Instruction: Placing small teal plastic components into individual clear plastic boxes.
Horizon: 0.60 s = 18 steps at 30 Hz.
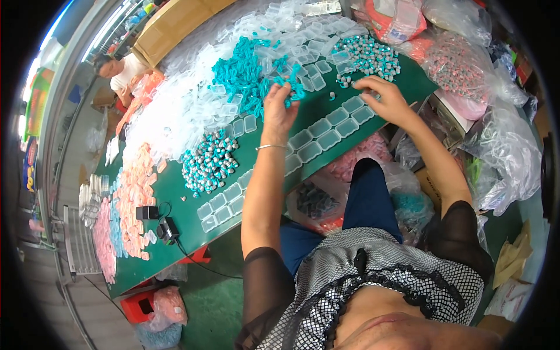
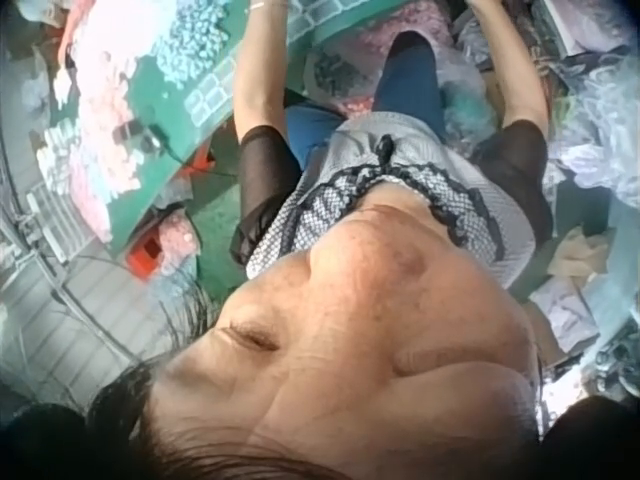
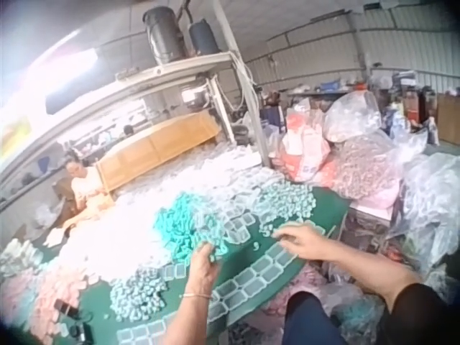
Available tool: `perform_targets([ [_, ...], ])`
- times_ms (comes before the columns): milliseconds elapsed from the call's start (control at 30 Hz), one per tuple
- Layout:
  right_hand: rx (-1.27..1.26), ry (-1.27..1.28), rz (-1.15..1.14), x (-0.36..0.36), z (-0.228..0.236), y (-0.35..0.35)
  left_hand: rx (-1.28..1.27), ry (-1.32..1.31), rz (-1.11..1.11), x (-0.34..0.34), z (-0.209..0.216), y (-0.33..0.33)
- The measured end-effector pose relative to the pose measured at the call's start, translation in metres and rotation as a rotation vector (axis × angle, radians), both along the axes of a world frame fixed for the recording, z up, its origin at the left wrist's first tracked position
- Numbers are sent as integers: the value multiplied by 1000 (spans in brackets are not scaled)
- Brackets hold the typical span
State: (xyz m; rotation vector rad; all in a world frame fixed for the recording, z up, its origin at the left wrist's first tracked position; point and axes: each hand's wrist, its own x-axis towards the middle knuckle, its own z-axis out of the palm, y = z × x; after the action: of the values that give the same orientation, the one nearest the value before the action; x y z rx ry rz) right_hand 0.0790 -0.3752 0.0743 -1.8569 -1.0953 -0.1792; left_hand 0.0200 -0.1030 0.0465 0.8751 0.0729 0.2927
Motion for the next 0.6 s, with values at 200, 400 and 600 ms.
perform_targets([
  [200,147,-442,-42,-2,6,85,-98,23,-221,-12,-14,-21],
  [400,-61,-383,78,0,-2,102,-265,47,-252,-24,-18,-15],
  [600,-88,-681,-169,-16,-5,134,-547,87,-122,-14,-28,-12],
])
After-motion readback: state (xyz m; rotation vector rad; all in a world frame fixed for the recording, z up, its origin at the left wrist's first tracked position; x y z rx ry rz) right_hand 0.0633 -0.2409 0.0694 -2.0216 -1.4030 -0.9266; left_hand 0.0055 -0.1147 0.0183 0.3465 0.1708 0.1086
